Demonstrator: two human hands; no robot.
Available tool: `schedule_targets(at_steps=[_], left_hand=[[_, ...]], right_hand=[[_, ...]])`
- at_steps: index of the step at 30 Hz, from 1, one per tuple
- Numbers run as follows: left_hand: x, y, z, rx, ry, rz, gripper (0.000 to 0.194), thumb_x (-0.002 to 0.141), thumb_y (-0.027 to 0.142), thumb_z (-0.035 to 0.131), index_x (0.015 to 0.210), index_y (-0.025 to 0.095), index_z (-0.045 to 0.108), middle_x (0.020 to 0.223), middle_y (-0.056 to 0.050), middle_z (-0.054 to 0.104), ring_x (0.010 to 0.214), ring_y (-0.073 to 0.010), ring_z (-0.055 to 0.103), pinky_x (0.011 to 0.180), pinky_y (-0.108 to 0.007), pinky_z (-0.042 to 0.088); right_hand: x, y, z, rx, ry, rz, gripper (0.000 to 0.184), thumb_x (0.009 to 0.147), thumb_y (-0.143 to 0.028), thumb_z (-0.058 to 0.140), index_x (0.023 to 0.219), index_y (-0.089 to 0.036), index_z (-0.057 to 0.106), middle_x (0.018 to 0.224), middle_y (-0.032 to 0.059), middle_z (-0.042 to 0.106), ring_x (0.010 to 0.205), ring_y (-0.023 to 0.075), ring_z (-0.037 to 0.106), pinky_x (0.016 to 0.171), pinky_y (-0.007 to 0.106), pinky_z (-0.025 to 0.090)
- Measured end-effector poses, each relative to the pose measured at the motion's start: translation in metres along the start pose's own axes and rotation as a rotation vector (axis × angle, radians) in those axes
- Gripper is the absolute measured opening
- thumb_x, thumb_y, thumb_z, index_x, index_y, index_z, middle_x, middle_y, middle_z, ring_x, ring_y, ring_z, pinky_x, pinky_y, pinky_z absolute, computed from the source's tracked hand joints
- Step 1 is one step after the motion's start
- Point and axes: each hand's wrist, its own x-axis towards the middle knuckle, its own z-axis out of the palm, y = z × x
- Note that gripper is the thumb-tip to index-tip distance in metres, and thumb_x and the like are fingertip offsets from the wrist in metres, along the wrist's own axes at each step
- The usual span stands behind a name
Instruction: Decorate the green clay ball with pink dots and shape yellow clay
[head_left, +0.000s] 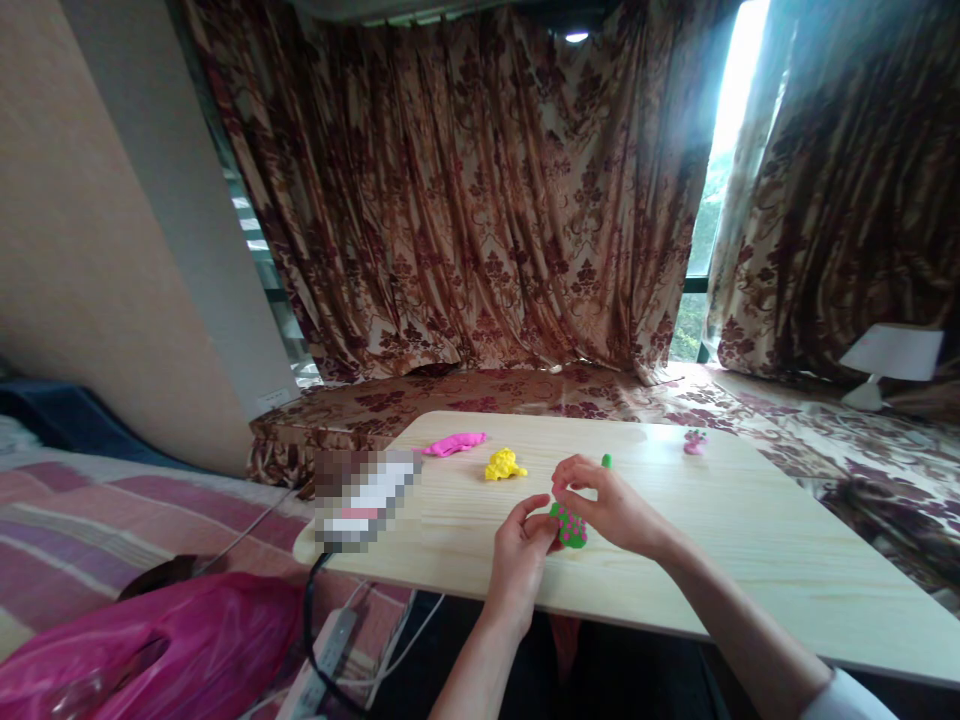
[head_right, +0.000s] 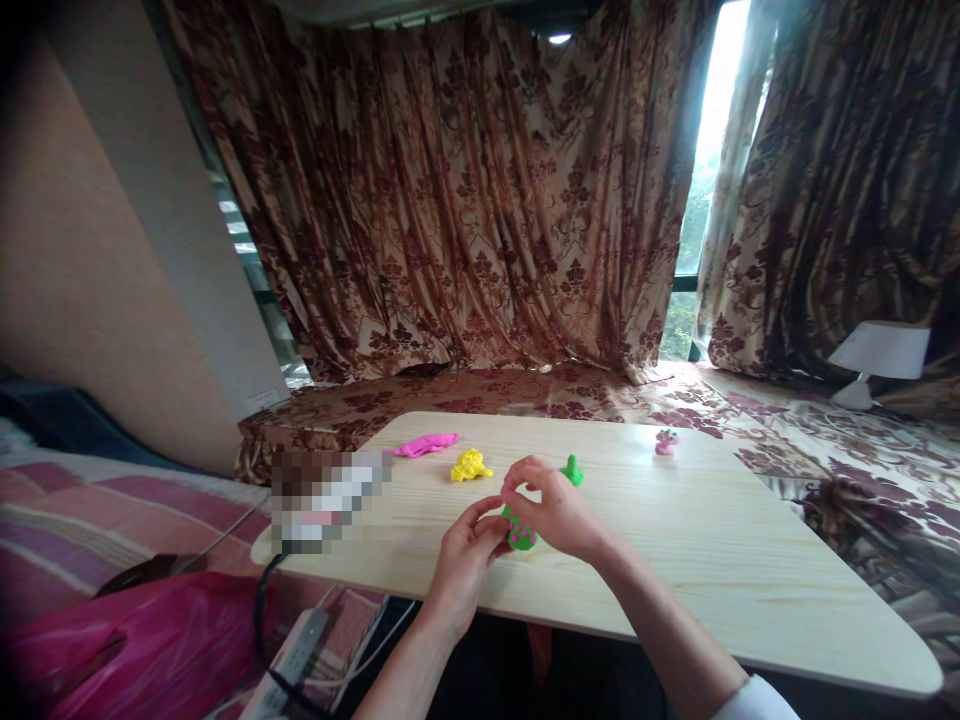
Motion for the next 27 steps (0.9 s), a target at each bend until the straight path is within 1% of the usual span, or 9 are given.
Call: schedule_targets(at_steps=[3, 6, 10, 13, 16, 19, 21, 24, 27], left_hand=[[0.0, 0.002, -0.001, -0.058, 0.04, -0.035, 0.037, 0.068, 0.025, 0.069, 0.1, 0.012, 0.056, 0.078, -0.006, 0.067, 0.075, -0.0169, 0.064, 0.073, -0.031, 0.05], [0.002, 0.005, -0.004, -0.123, 0.056, -0.076, 0.034, 0.069, 0.022, 0.068, 0.099, 0.013, 0.058, 0.089, -0.009, 0.068, 0.078, -0.0163, 0.063, 0.073, -0.028, 0.05], [0.003, 0.008, -0.01, -0.265, 0.019, -0.109, 0.027, 0.071, 0.015, 0.064, 0.097, 0.015, 0.059, 0.092, -0.007, 0.067, 0.079, -0.0141, 0.063, 0.074, -0.026, 0.05], [0.005, 0.008, -0.015, -0.373, -0.019, -0.138, 0.021, 0.072, 0.011, 0.06, 0.093, 0.014, 0.06, 0.094, -0.008, 0.066, 0.085, -0.0156, 0.063, 0.08, -0.029, 0.049], [0.007, 0.005, -0.019, -0.444, 0.003, -0.167, 0.02, 0.072, 0.007, 0.058, 0.091, 0.014, 0.061, 0.094, -0.008, 0.066, 0.088, -0.0162, 0.062, 0.083, -0.03, 0.049], [0.007, 0.004, -0.019, -0.456, 0.025, -0.168, 0.023, 0.071, 0.007, 0.058, 0.093, 0.013, 0.061, 0.094, -0.009, 0.066, 0.088, -0.0162, 0.062, 0.083, -0.03, 0.049], [0.007, 0.004, -0.018, -0.44, 0.033, -0.165, 0.024, 0.071, 0.007, 0.059, 0.094, 0.013, 0.06, 0.095, -0.009, 0.065, 0.089, -0.0168, 0.062, 0.083, -0.03, 0.049], [0.01, 0.008, -0.014, -0.328, 0.076, -0.135, 0.024, 0.069, 0.01, 0.061, 0.093, 0.014, 0.06, 0.091, -0.008, 0.065, 0.082, -0.0157, 0.063, 0.076, -0.029, 0.051], [0.02, 0.011, -0.013, -0.051, 0.153, -0.038, 0.026, 0.066, 0.017, 0.066, 0.092, 0.015, 0.061, 0.078, -0.004, 0.065, 0.068, -0.0131, 0.061, 0.062, -0.025, 0.05]], right_hand=[[-0.002, 0.003, -0.01, 0.179, 0.041, 0.175, 0.016, 0.08, -0.032, 0.053, 0.081, -0.017, 0.061, 0.082, 0.0032, 0.062, 0.078, 0.0148, 0.058, 0.069, 0.027, 0.047], [-0.013, 0.015, -0.016, 0.327, 0.057, 0.341, 0.025, 0.076, -0.039, 0.057, 0.083, -0.016, 0.062, 0.071, 0.0029, 0.064, 0.067, 0.0149, 0.06, 0.061, 0.027, 0.047], [-0.032, 0.035, -0.008, 0.471, 0.122, 0.459, 0.028, 0.071, -0.04, 0.063, 0.085, -0.015, 0.063, 0.068, 0.0032, 0.065, 0.063, 0.0143, 0.06, 0.056, 0.026, 0.046], [-0.04, 0.042, 0.003, 0.537, 0.172, 0.494, 0.025, 0.071, -0.037, 0.063, 0.083, -0.016, 0.064, 0.068, 0.0021, 0.064, 0.063, 0.013, 0.059, 0.057, 0.025, 0.045], [-0.042, 0.04, 0.011, 0.58, 0.231, 0.523, 0.024, 0.07, -0.037, 0.063, 0.08, -0.015, 0.066, 0.071, 0.0027, 0.065, 0.067, 0.0135, 0.06, 0.061, 0.025, 0.047], [-0.043, 0.038, 0.016, 0.616, 0.257, 0.553, 0.028, 0.069, -0.039, 0.064, 0.082, -0.014, 0.067, 0.076, 0.0047, 0.066, 0.073, 0.0159, 0.061, 0.067, 0.028, 0.049], [-0.045, 0.041, 0.019, 0.607, 0.273, 0.554, 0.033, 0.067, -0.042, 0.066, 0.084, -0.014, 0.067, 0.076, 0.0051, 0.066, 0.072, 0.0168, 0.061, 0.068, 0.03, 0.049], [-0.048, 0.052, 0.027, 0.573, 0.337, 0.517, 0.039, 0.063, -0.047, 0.068, 0.085, -0.015, 0.066, 0.072, 0.0041, 0.065, 0.066, 0.0167, 0.061, 0.066, 0.032, 0.05], [-0.051, 0.062, 0.033, 0.531, 0.391, 0.471, 0.038, 0.064, -0.047, 0.068, 0.086, -0.017, 0.063, 0.072, 0.0031, 0.064, 0.065, 0.0166, 0.06, 0.064, 0.032, 0.05]])
